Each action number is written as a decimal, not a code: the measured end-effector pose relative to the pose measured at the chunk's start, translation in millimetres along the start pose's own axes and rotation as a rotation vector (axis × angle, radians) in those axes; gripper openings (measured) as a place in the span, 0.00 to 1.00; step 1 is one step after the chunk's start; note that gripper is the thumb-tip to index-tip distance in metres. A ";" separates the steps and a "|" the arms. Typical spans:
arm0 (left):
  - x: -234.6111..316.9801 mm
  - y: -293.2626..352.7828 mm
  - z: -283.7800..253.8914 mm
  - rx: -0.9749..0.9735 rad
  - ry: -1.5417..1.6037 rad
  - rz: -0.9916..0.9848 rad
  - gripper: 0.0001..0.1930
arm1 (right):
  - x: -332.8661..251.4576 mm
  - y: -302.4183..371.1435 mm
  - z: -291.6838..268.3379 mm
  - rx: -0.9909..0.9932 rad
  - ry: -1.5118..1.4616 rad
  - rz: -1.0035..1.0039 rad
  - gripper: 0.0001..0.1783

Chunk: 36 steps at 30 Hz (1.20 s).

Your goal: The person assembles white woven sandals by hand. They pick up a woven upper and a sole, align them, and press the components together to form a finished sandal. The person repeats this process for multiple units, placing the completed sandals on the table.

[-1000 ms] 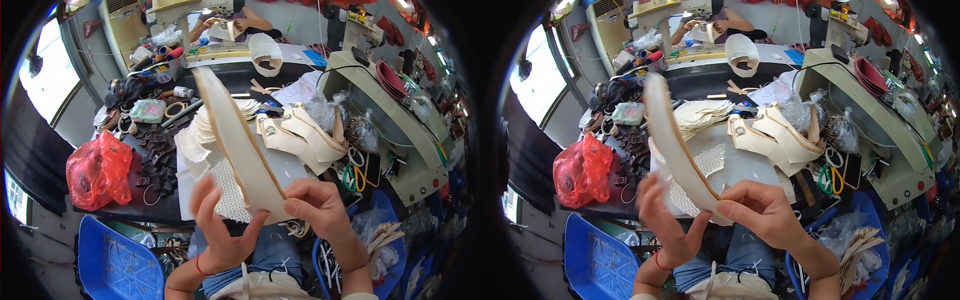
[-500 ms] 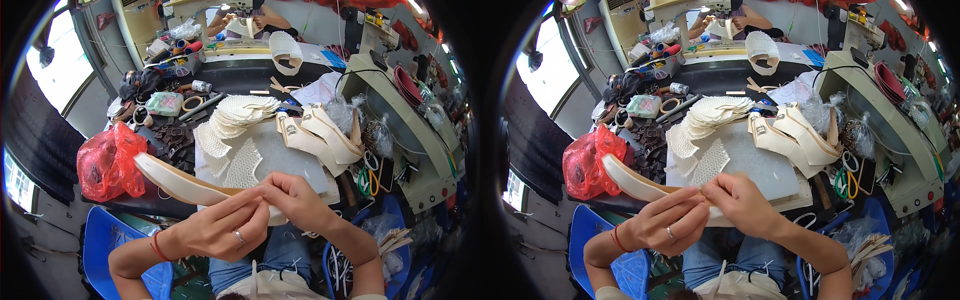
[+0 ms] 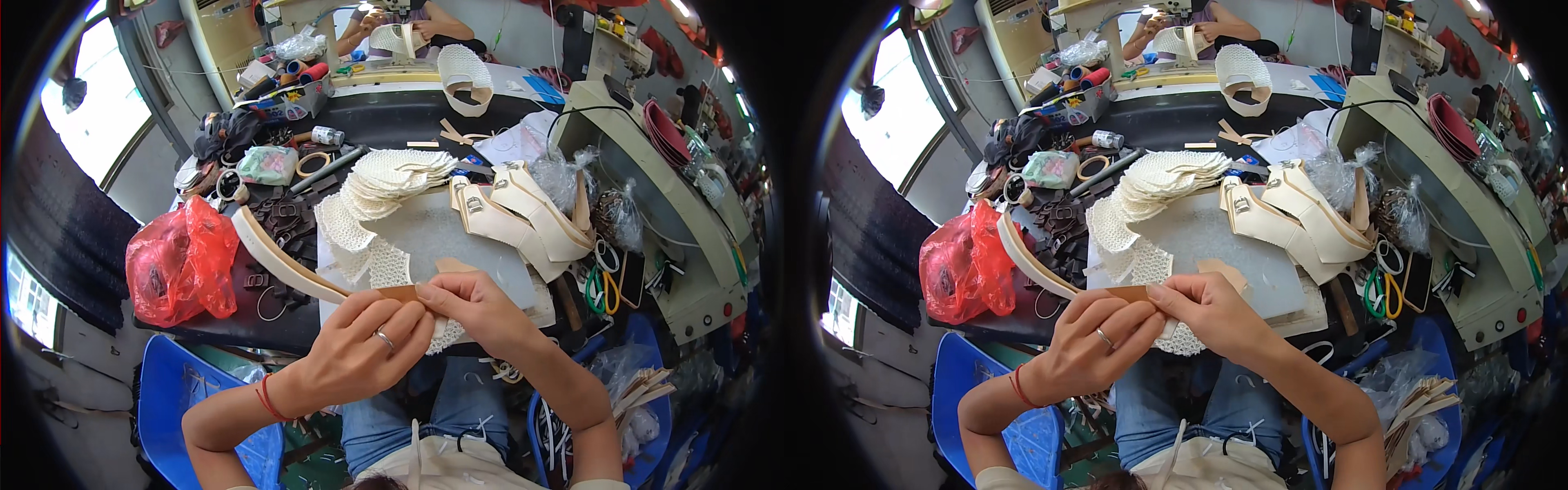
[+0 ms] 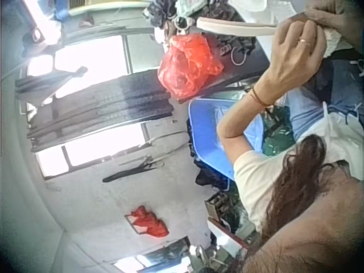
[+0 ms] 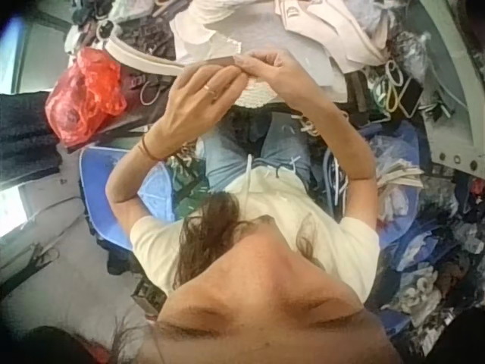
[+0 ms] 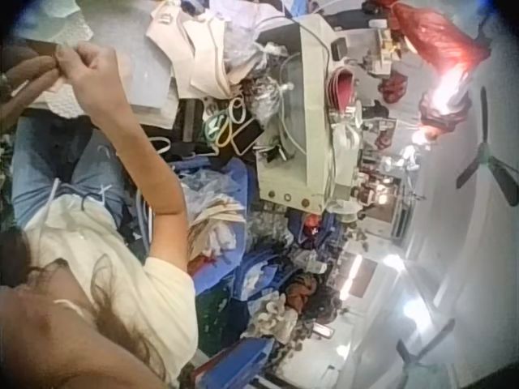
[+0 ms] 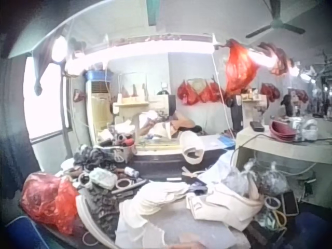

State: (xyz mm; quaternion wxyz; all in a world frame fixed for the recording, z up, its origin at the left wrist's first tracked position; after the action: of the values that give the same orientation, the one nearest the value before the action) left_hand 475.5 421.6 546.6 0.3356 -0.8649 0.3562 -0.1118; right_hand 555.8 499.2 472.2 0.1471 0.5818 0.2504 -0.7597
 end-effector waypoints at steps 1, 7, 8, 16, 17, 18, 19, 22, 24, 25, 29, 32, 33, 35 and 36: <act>2.0 1.4 -0.2 0.012 0.001 0.009 0.14 | 5.1 0.0 -1.9 -0.007 0.015 0.009 0.16; 17.5 7.6 11.0 -0.032 0.050 0.101 0.13 | 37.0 -4.8 -15.7 -0.011 0.143 0.184 0.15; 17.2 8.1 11.1 -0.027 0.059 0.096 0.13 | 29.3 -5.7 -22.2 0.038 0.250 0.094 0.14; -26.5 -12.3 1.1 -0.032 0.196 -0.211 0.12 | -33.7 23.0 -7.2 0.054 0.535 -0.556 0.12; -41.6 -18.2 -10.4 0.073 0.216 -0.303 0.09 | -19.8 23.7 -19.2 0.070 0.389 -0.472 0.12; -55.9 -17.8 -20.7 0.178 0.235 -0.396 0.07 | -18.9 32.1 -31.1 0.162 0.317 -0.469 0.11; -80.2 -5.8 -18.8 0.183 0.282 -0.620 0.06 | -18.2 42.5 -42.6 0.245 0.244 -0.475 0.10; -138.1 73.4 16.4 0.205 0.454 -1.285 0.09 | -13.2 73.0 -82.4 0.436 -0.047 -0.583 0.08; -109.5 121.1 74.3 0.023 0.361 -1.366 0.13 | -18.3 79.1 -97.4 0.580 -0.207 -0.640 0.08; -92.0 139.4 84.3 -0.004 0.419 -1.485 0.15 | -15.9 81.3 -103.0 0.658 -0.296 -0.653 0.08; -45.0 148.6 121.4 -0.040 0.595 -1.575 0.12 | -11.8 79.4 -98.1 0.600 -0.379 -0.681 0.08; -54.9 119.2 116.0 0.184 0.578 -1.424 0.13 | -14.1 89.3 -103.6 0.569 -0.387 -0.655 0.06; -56.2 114.4 113.9 0.210 0.670 -1.420 0.11 | -28.3 96.0 -110.2 0.531 -0.341 -0.657 0.05; -67.9 104.0 111.3 0.369 1.320 -1.420 0.11 | -50.1 92.4 -113.7 0.315 -0.425 -0.693 0.06; -71.7 95.5 114.3 0.423 1.662 -1.392 0.11 | -50.9 95.9 -123.2 0.391 -0.472 -0.637 0.09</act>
State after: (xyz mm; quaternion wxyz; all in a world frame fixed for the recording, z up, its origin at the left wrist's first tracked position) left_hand 421.5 478.7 401.1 -0.0036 -0.4569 -0.1201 -0.8813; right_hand 719.3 484.0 476.6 -0.1540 0.3031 0.2281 -0.9124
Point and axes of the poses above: each hand's wrist, its own y-axis away from the middle knuckle, its own z-axis out of the palm, x = y × z, the point moved 8 cm from there along -y, towards the middle knuckle, and after that the axes turned 14 degrees about -z, right-handed, at the moved point
